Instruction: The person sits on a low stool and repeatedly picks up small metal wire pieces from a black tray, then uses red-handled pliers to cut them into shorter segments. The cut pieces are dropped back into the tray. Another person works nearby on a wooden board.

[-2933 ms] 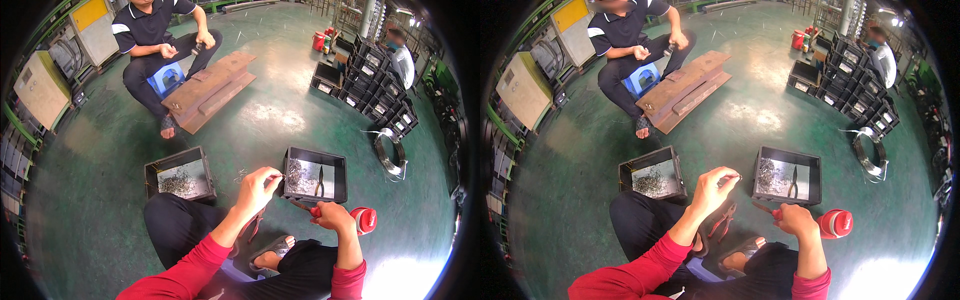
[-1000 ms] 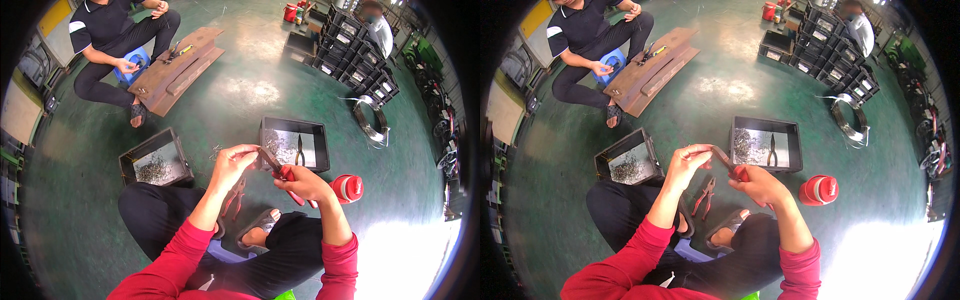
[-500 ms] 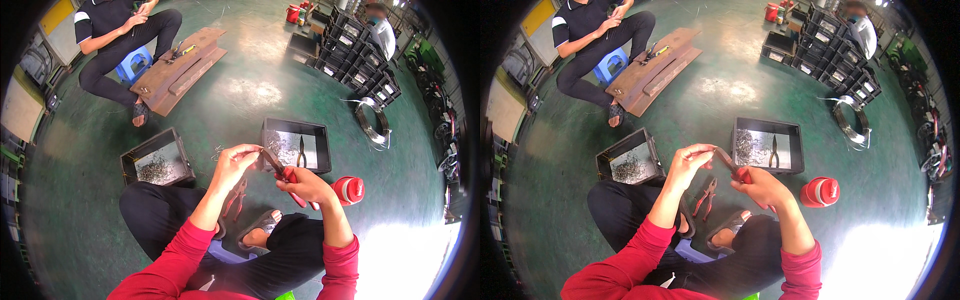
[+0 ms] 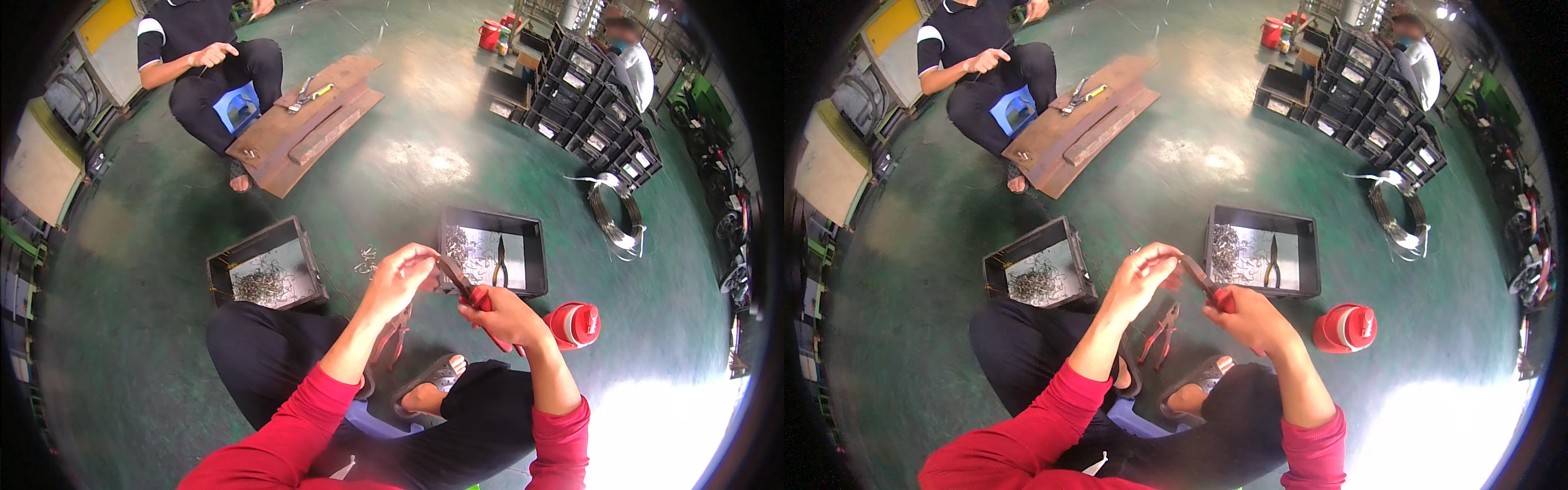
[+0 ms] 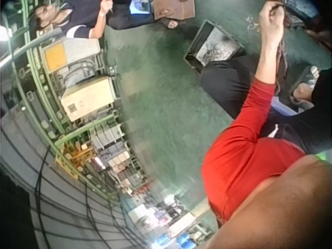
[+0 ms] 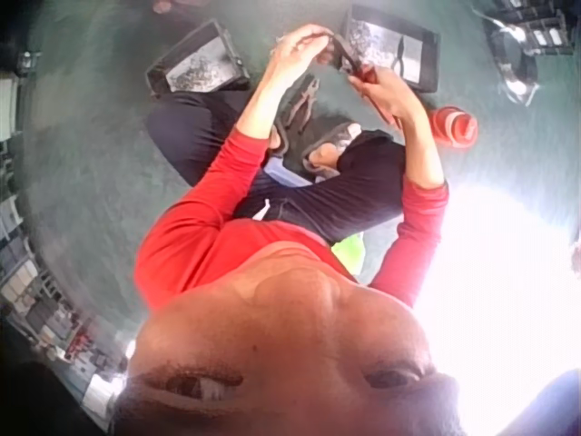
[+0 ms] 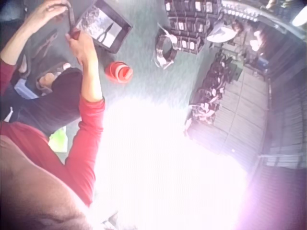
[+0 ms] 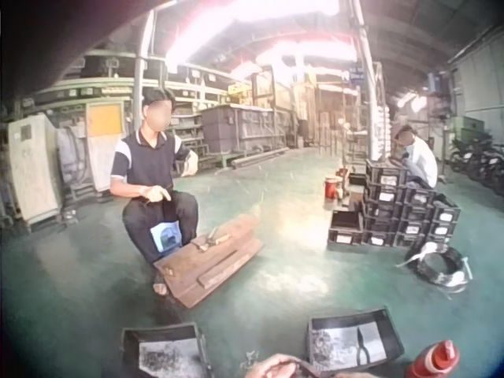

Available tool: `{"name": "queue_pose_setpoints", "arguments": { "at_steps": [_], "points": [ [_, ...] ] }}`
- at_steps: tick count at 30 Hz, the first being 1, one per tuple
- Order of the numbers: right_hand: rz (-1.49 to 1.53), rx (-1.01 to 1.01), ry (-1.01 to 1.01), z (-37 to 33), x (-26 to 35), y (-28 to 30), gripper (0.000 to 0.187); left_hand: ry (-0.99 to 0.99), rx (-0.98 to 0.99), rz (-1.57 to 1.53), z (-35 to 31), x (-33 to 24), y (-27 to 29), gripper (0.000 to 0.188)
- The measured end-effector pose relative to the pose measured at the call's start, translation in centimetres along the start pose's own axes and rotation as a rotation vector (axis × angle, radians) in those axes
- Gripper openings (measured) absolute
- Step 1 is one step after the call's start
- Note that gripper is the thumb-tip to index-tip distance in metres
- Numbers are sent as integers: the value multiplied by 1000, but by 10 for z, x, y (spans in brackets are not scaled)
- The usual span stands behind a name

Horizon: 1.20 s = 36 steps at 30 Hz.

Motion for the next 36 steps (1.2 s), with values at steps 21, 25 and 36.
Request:
{"name": "queue_pose_setpoints", "arguments": {
  "at_steps": [21,25,36],
  "points": [
    [-89,-270,108,-7,12,5,27,-94,-164,353,-12,-24,-5,31],
    [-123,-311,116,-7,12,6,26,-36,-145,354,-13,-25,-5,31],
    [-172,-370,144,-7,13,7,27,-49,-171,352,-16,-28,-4,31]
  ]
}}
Point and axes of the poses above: each hand's wrist, its own z-axis towards the middle knuckle, its own y-axis out of the back of the hand, x = y × z, the point moved 9 cm from there along z, towards the middle knuckle, and after that the axes turned 15 degrees about z, right-handed, at the moved point
